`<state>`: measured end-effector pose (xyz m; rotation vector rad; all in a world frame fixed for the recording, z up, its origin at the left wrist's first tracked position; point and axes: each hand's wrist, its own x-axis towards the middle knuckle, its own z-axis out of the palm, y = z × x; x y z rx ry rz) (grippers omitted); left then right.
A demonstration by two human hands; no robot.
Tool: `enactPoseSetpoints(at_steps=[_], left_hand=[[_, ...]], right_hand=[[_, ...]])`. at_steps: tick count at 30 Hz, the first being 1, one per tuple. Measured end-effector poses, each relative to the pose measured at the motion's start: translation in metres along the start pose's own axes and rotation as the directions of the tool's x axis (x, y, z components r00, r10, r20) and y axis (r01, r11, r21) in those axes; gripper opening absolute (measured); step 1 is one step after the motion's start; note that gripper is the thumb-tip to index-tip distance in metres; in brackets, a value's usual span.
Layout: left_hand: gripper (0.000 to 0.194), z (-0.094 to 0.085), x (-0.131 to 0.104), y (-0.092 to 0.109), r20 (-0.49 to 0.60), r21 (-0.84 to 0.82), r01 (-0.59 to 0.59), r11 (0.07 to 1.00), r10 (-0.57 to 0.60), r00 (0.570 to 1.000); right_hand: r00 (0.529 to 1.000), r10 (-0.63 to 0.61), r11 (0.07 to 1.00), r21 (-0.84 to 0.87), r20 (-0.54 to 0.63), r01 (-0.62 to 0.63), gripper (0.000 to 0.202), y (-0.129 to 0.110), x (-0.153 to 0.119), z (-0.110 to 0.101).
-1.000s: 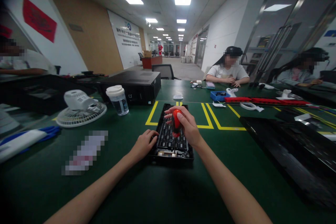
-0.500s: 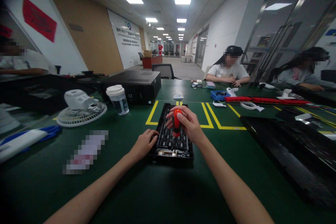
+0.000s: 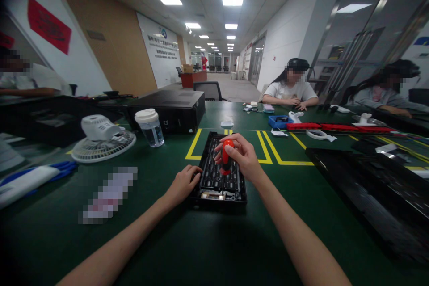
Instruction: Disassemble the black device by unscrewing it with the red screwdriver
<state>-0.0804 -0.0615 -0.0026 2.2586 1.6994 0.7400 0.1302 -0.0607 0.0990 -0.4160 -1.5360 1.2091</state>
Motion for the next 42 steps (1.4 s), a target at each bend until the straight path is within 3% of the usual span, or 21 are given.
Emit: enactPoseSetpoints(at_steps=[42], left_hand=[[0.028,0.0028,0.0001,-0.0011,0.001,-0.01,0.004,1.0,-0.004,1.0]], right_hand=[[0.998,-0.033,0.995,-0.1,-0.06,0.026,0.019,-0.0066,-0.002,-0.0001]])
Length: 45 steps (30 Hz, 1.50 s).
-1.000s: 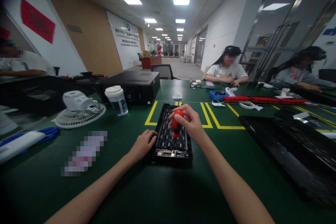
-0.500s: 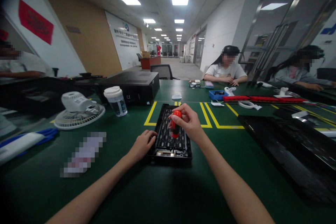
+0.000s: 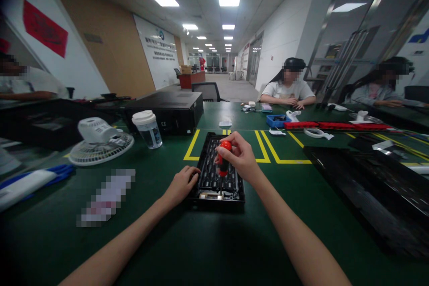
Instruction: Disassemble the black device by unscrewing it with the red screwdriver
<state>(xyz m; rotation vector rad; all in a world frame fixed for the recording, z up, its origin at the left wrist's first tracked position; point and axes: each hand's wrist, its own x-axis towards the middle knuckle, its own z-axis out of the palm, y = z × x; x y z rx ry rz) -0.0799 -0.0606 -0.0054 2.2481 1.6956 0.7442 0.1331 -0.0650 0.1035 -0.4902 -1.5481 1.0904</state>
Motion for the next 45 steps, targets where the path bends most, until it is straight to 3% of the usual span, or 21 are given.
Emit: enactPoseSetpoints(at_steps=[45], left_hand=[[0.027,-0.0004,-0.0004,0.0022,-0.008,-0.006,0.021,1.0,-0.021,1.0]], right_hand=[[0.986,0.022,0.975,-0.216,-0.164,-0.057,0.024,-0.0081,-0.0024,0.0094]])
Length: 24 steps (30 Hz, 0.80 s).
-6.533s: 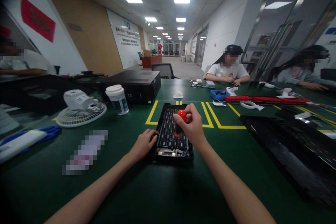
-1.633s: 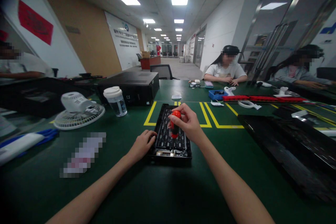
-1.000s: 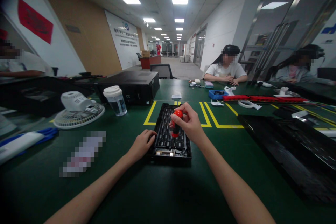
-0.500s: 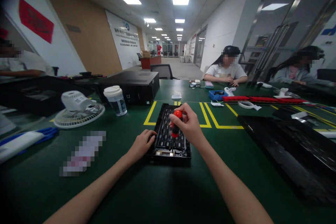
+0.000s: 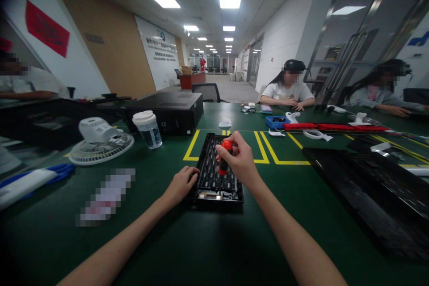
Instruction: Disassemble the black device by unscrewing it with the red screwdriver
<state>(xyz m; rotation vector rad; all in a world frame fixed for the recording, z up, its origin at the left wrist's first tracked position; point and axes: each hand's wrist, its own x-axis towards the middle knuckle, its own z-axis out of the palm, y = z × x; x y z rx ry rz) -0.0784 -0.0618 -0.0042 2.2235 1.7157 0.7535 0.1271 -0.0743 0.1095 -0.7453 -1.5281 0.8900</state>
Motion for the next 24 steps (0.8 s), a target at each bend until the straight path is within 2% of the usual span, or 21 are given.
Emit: enactPoseSetpoints(at_steps=[24], left_hand=[[0.027,-0.0006,-0.0004,0.0014,0.0,-0.017,-0.001,1.0,0.001,1.0]], right_hand=[[0.996,-0.058,0.978,-0.205,-0.064,0.044,0.025,0.0025,0.0038,-0.0003]])
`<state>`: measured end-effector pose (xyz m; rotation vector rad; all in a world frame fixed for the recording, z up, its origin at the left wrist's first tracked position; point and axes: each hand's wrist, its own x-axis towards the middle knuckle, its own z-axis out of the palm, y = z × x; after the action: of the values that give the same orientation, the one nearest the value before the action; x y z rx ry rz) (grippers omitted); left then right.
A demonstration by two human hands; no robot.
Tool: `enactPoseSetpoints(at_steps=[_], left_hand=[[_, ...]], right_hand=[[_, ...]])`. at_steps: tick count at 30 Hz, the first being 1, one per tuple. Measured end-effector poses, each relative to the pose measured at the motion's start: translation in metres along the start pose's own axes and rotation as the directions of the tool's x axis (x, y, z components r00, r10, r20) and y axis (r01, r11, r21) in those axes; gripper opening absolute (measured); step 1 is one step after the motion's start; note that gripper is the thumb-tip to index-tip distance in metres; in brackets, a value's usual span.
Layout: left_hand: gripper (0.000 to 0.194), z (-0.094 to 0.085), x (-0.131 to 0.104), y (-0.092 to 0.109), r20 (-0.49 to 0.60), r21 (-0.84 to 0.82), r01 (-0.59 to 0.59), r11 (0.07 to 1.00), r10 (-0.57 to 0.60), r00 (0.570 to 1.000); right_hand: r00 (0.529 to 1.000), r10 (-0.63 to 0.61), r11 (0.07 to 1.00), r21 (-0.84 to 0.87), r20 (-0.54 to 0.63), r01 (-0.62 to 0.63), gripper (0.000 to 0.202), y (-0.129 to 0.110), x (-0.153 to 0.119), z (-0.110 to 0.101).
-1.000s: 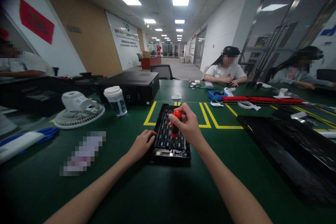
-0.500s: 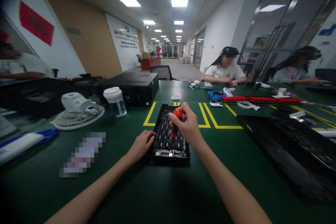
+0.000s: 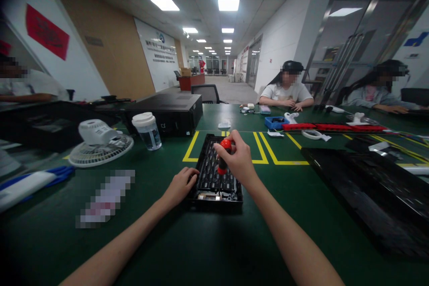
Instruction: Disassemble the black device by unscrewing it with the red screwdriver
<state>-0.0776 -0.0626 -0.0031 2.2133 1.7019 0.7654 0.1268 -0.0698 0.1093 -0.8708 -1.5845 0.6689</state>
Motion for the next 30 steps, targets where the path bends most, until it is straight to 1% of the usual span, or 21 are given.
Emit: enactPoseSetpoints(at_steps=[4,10,17,21,27,30], left_hand=[[0.027,0.0,0.0,0.0,0.01,0.007,0.006,1.0,-0.006,1.0],[0.026,0.001,0.001,-0.003,-0.001,0.015,-0.021,1.0,0.021,1.0],[0.026,-0.004,0.002,-0.001,0.015,0.028,-0.02,0.999,0.02,1.0],[0.026,-0.008,0.003,0.001,0.046,0.04,-0.014,0.999,0.013,0.999],[0.025,-0.015,0.006,0.004,0.107,0.137,-0.029,0.99,0.014,0.994],[0.025,-0.017,0.008,0.007,0.111,0.2,-0.049,0.979,0.027,0.993]], right_hand=[[1.0,0.009,1.0,-0.003,-0.006,-0.009,0.026,0.003,0.001,-0.001],[0.999,0.023,1.0,0.005,-0.027,-0.023,0.027,0.005,0.002,-0.001],[0.999,0.043,0.996,0.075,0.005,-0.044,0.028,0.004,0.004,0.0],[0.998,0.058,0.994,0.095,0.026,-0.06,0.028,0.005,0.006,0.0],[0.996,0.082,0.987,0.133,0.035,-0.086,0.028,0.007,0.011,-0.002],[0.994,0.108,0.98,0.168,0.023,-0.111,0.029,0.007,0.014,-0.005]])
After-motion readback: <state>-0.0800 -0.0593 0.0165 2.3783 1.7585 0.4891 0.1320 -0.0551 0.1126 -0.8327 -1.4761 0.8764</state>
